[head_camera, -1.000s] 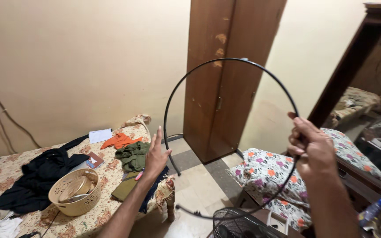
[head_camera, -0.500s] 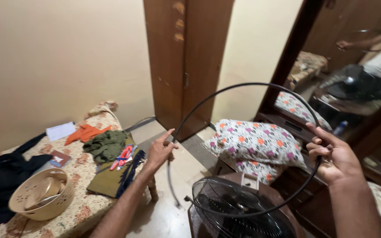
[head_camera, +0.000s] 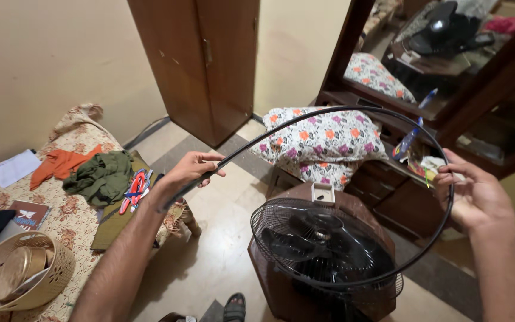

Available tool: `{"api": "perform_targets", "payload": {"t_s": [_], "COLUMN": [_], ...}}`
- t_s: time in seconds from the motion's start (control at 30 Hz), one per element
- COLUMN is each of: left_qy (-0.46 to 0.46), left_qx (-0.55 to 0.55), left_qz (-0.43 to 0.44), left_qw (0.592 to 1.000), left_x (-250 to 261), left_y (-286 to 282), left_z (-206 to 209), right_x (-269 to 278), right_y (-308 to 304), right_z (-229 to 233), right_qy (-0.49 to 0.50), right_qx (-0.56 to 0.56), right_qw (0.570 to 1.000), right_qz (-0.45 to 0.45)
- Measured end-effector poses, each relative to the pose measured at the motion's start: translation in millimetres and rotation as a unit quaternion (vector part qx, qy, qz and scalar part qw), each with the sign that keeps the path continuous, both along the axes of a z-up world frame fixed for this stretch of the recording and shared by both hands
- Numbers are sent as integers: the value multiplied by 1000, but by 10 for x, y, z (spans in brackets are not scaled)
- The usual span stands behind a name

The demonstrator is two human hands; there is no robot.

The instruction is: The person removes the front grill of a standing fan, then repeatedly attempts to fit a circular rubber ring onto the grill's edge. They adjust the ring's position multiple times but do not complete the assembly or secure the ring in place.

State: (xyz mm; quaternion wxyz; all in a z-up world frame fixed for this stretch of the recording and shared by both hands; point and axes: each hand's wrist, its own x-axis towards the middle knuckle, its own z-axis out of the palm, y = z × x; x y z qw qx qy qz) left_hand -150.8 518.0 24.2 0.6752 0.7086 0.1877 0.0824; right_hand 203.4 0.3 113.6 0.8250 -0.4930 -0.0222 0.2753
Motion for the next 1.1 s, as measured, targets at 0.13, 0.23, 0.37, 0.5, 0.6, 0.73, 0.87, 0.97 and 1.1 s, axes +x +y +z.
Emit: {"api": "perform_targets", "payload": {"t_s": [0.13, 0.23, 0.37, 0.5, 0.6, 0.73, 0.87, 0.97, 1.1], "left_qy": [42, 47, 66, 89, 96, 112, 128, 140, 148], "left_qx": [-36, -113, -146, -144, -145, -148, -161, -166, -174], "left_qz": [-47, -86, -105, -119, -134, -146, -147, -150, -149], "left_qw": [997, 989, 982, 978, 976, 972, 967, 965, 962], "left_x": [63, 149, 277, 359, 395, 459, 543, 588, 599], "left_y": [133, 254, 414, 492, 516, 527, 532, 547, 542], "left_z": [-76, -223, -469, -649, -718, -794, -912, -1008, -1089], "right_x": [-70, -142, -361, -616, -725, -783, -755, -707, -672], "right_y": [-11, 18, 128, 289, 394, 463, 418, 318, 200], "right_z": [-42, -53, 74, 187, 225, 230, 146, 61, -29], "right_qy": [11, -21, -84, -134, -154, -163, -191, -189, -163], "right_qx": [7, -22, -109, -167, -173, -235, -277, -303, -316], "right_qw": [1000, 1000, 990, 976, 972, 956, 938, 930, 930], "right_qz": [2, -6, -13, -23, -34, -68, -80, -84, -92]}}
